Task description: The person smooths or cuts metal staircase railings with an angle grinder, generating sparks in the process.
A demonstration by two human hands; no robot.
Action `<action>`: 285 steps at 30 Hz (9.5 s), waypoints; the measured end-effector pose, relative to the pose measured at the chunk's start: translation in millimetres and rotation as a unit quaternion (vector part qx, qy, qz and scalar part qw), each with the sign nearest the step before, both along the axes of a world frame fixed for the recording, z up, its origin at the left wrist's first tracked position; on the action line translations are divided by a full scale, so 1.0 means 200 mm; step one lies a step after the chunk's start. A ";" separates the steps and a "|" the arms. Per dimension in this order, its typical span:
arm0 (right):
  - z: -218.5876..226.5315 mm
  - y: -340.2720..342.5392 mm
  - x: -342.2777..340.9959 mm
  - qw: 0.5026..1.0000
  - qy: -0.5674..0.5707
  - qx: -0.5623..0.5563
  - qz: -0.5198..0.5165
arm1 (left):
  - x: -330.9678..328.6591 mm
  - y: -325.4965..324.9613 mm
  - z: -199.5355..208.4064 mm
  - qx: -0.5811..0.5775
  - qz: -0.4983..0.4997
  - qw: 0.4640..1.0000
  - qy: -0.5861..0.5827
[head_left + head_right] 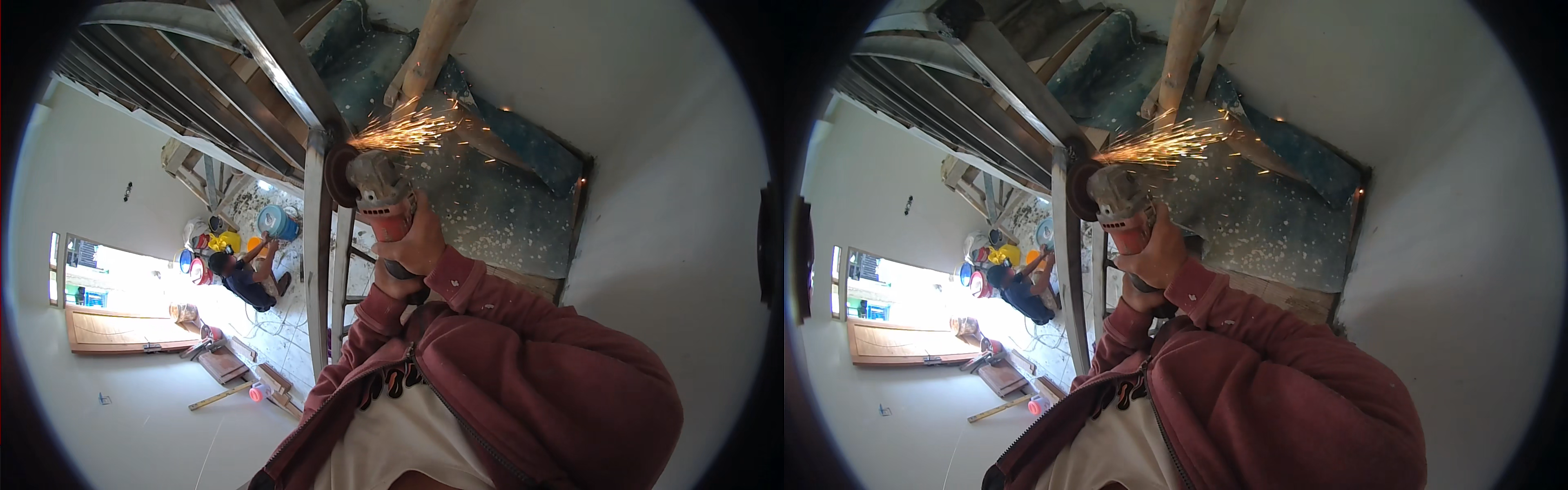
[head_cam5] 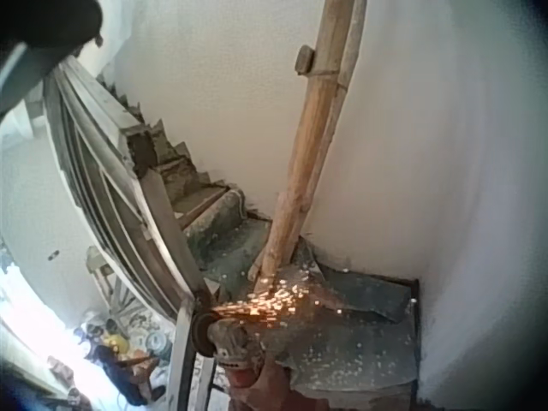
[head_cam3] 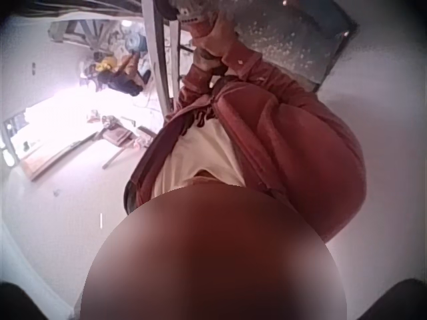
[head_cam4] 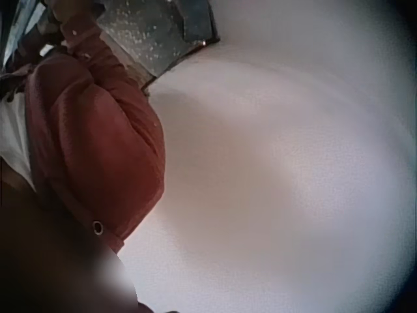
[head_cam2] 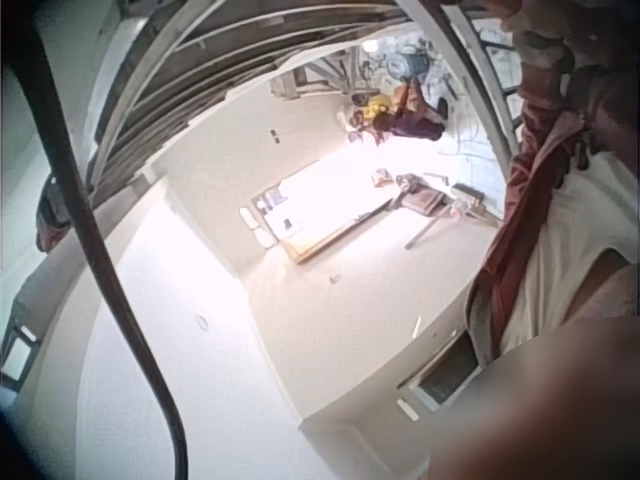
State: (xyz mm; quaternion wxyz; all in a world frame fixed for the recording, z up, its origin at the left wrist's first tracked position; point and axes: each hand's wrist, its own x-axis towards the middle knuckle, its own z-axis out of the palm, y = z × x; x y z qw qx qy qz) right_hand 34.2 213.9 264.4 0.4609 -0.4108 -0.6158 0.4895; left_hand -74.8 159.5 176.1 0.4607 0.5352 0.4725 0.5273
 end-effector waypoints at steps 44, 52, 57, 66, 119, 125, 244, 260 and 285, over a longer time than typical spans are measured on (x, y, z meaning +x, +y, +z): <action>0.00 0.04 0.09 0.999 -0.047 -0.007 -0.012 | 0.14 0.01 0.11 -0.031 -0.021 0.995 -0.091; 0.03 0.08 0.11 0.996 -0.066 0.050 0.025 | 0.18 0.06 0.00 -0.002 -0.024 0.990 -0.138; 0.04 0.10 0.11 0.996 -0.075 0.040 0.030 | 0.21 0.08 0.02 -0.009 -0.015 0.984 -0.176; 0.04 0.12 0.11 0.991 -0.063 0.114 0.034 | 0.22 0.10 0.02 0.027 0.002 0.986 -0.166; -0.17 -0.03 0.21 0.999 0.011 -0.021 -0.031 | 0.32 -0.09 0.00 -0.131 0.082 0.988 0.000; -0.25 -0.01 0.34 0.994 -0.008 -0.097 0.048 | 0.47 -0.16 -0.02 -0.182 0.110 0.977 0.022; -0.12 0.22 -0.26 0.918 -0.076 0.226 -0.318 | -0.94 -1.10 -0.75 0.214 0.203 0.823 0.486; -0.16 0.23 -0.25 0.916 -0.067 0.242 -0.314 | -0.94 -1.10 -0.74 0.223 0.207 0.821 0.482; -0.23 0.24 -0.27 0.924 -0.074 0.186 -0.326 | -0.95 -1.10 -0.75 0.218 0.208 0.831 0.469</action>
